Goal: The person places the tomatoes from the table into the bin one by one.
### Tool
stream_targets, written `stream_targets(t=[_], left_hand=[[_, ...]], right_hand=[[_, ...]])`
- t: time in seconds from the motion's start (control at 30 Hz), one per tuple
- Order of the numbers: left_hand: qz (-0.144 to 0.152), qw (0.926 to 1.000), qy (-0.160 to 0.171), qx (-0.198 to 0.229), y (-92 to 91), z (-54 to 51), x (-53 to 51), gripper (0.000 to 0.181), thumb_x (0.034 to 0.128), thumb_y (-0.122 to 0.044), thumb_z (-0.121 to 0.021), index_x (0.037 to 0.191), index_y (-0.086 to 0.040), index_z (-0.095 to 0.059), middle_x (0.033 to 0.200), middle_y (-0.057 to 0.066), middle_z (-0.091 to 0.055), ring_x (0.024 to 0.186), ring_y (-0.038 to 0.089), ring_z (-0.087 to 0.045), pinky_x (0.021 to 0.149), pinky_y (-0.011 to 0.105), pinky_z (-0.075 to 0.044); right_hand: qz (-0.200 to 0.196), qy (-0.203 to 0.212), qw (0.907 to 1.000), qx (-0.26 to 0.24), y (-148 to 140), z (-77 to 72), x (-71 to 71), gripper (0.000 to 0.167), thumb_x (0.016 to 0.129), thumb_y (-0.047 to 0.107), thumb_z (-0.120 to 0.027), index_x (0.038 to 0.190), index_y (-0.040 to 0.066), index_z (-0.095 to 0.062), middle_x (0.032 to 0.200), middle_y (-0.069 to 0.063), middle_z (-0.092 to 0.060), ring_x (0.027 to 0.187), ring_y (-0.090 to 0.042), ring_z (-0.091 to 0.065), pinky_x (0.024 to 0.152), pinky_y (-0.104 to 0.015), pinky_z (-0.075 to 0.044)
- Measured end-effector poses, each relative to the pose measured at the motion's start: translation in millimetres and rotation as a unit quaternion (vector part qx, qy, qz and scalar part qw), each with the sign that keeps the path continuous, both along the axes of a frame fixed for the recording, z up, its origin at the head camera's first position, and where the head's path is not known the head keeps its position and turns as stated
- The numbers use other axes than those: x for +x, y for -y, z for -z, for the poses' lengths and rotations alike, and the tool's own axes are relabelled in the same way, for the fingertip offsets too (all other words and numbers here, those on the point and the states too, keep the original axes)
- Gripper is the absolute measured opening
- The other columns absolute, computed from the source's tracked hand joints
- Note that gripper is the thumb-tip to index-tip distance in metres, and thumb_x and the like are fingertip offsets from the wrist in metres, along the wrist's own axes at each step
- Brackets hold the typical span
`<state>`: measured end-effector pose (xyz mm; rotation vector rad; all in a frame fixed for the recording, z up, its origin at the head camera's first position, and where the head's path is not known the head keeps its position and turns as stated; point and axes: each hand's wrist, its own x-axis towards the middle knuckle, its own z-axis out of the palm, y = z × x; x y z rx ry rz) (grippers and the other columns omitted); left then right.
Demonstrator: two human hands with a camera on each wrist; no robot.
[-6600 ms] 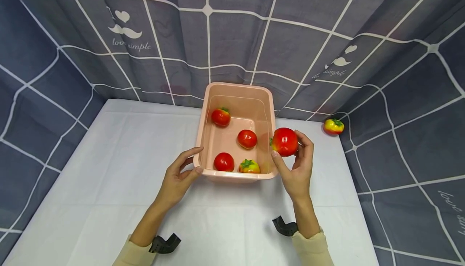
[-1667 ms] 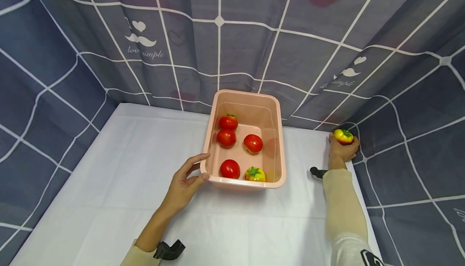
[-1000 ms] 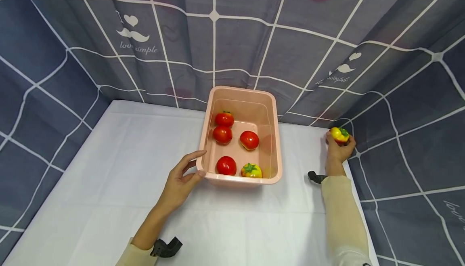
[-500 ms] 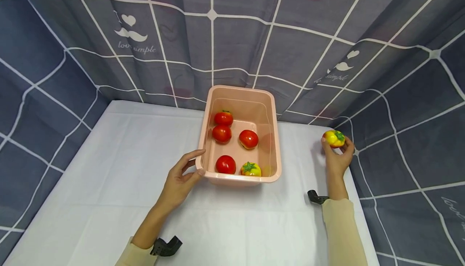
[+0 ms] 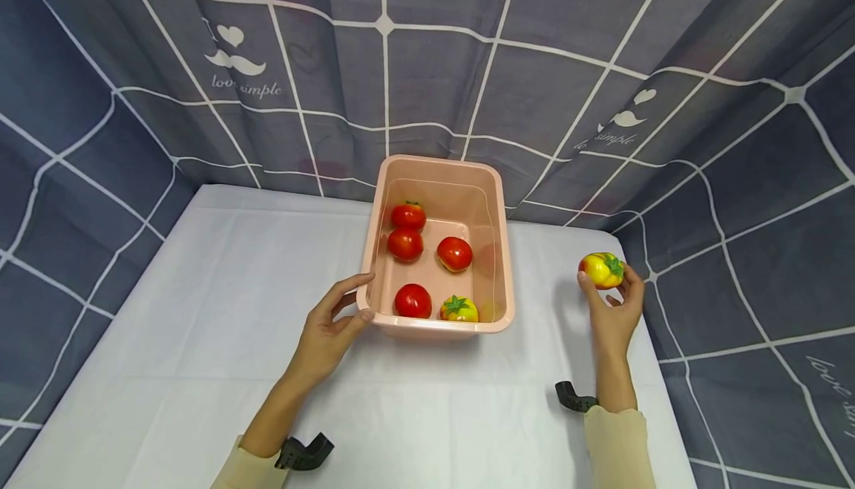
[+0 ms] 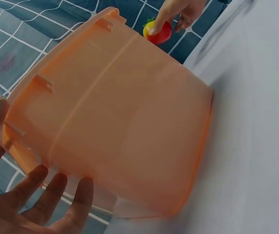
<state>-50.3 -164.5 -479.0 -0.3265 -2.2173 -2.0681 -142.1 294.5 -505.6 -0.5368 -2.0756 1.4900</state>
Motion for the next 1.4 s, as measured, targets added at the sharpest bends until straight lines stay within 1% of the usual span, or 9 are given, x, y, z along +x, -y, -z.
stream_targets(t=[0.2, 0.3, 0.43, 0.5, 0.63, 0.83, 1.0, 1.2, 1.4], left_hand=[[0.001, 0.9999, -0.008, 0.007, 0.4, 0.0, 0.9, 0.059, 0.1016, 0.001, -0.071, 0.156, -0.016, -0.054, 0.161, -0.003, -0.052, 0.134, 0.014, -0.060, 0.088, 0.022, -0.064], [0.002, 0.9999, -0.007, 0.009, 1.2, 0.6, 1.0, 0.060, 0.1016, 0.002, -0.071, 0.156, -0.016, -0.054, 0.161, -0.003, -0.052, 0.135, 0.013, -0.060, 0.087, 0.022, -0.064], [0.002, 1.0000, -0.003, 0.008, 2.1, 2.0, 0.5, 0.060, 0.1018, 0.001, -0.071, 0.156, -0.016, -0.054, 0.161, -0.003, -0.052, 0.136, 0.015, -0.059, 0.086, 0.021, -0.064], [0.001, 1.0000, -0.001, 0.008, 2.2, 2.7, 0.5, 0.060, 0.1019, 0.001, -0.071, 0.156, -0.017, -0.054, 0.161, -0.004, -0.052, 0.136, 0.016, -0.059, 0.087, 0.021, -0.064], [0.001, 0.9999, -0.005, 0.009, 1.6, 3.1, 0.5, 0.060, 0.1019, 0.001, -0.070, 0.157, -0.015, -0.053, 0.161, -0.004, -0.052, 0.136, 0.016, -0.060, 0.088, 0.021, -0.064], [0.004, 0.9999, -0.010, 0.011, 0.7, 2.5, 0.1, 0.060, 0.1015, 0.002, -0.071, 0.157, -0.014, -0.053, 0.161, -0.003, -0.052, 0.135, 0.015, -0.060, 0.088, 0.021, -0.064], [0.004, 0.9999, -0.007, 0.009, 0.3, 1.5, -0.1, 0.060, 0.1017, 0.001, -0.071, 0.157, -0.015, -0.053, 0.161, -0.002, -0.052, 0.136, 0.019, -0.060, 0.088, 0.022, -0.064], [0.006, 0.9999, -0.004, 0.011, -0.3, 0.5, -0.1, 0.060, 0.1014, 0.001, -0.071, 0.157, -0.015, -0.053, 0.161, -0.002, -0.052, 0.136, 0.019, -0.059, 0.089, 0.022, -0.064], [0.005, 0.9999, -0.008, 0.010, -1.0, 0.2, 0.4, 0.061, 0.1012, 0.002, -0.071, 0.157, -0.014, -0.053, 0.162, -0.002, -0.051, 0.136, 0.021, -0.060, 0.088, 0.022, -0.064]], right_hand=[[-0.007, -0.007, 1.0000, 0.000, 9.3, -1.5, 17.3, 0.075, 0.089, 0.027, -0.091, 0.154, 0.022, -0.053, 0.140, 0.012, -0.059, 0.123, 0.001, -0.047, 0.097, -0.025, -0.038], [-0.007, -0.006, 0.9999, -0.008, 16.8, -7.3, 25.0, 0.075, 0.090, 0.024, -0.089, 0.156, 0.019, -0.052, 0.141, 0.013, -0.058, 0.124, 0.001, -0.046, 0.099, -0.026, -0.038], [-0.006, -0.007, 0.9998, -0.018, 17.4, -4.7, 27.1, 0.075, 0.091, 0.020, -0.089, 0.156, 0.018, -0.052, 0.139, 0.016, -0.057, 0.124, 0.000, -0.047, 0.100, -0.028, -0.038], [-0.009, -0.011, 0.9997, -0.019, 13.3, 2.8, 25.0, 0.075, 0.090, 0.021, -0.090, 0.155, 0.019, -0.053, 0.136, 0.019, -0.057, 0.124, 0.000, -0.047, 0.099, -0.027, -0.038], [-0.016, -0.013, 0.9997, -0.016, 17.6, 1.6, 27.0, 0.074, 0.090, 0.020, -0.089, 0.154, 0.018, -0.054, 0.132, 0.022, -0.056, 0.124, 0.001, -0.047, 0.099, -0.029, -0.038], [-0.025, -0.022, 0.9993, -0.016, 38.0, -24.6, 38.4, 0.071, 0.092, 0.015, -0.085, 0.155, 0.013, -0.053, 0.132, 0.022, -0.054, 0.124, 0.000, -0.047, 0.100, -0.030, -0.037], [-0.047, -0.050, 0.9975, -0.019, 49.5, -40.2, 45.0, 0.070, 0.092, 0.008, -0.084, 0.155, 0.011, -0.053, 0.135, 0.020, -0.056, 0.123, -0.003, -0.048, 0.098, -0.022, -0.038], [-0.100, -0.109, 0.9890, -0.008, 54.0, -38.0, 42.0, 0.075, 0.087, -0.005, -0.085, 0.154, 0.008, -0.054, 0.140, 0.014, -0.058, 0.125, -0.009, -0.052, 0.097, -0.021, -0.041], [-0.178, -0.171, 0.9690, -0.010, 76.8, -50.6, 42.0, 0.079, 0.083, -0.012, -0.083, 0.154, 0.002, -0.052, 0.145, 0.002, -0.058, 0.129, -0.017, -0.053, 0.097, -0.025, -0.042]])
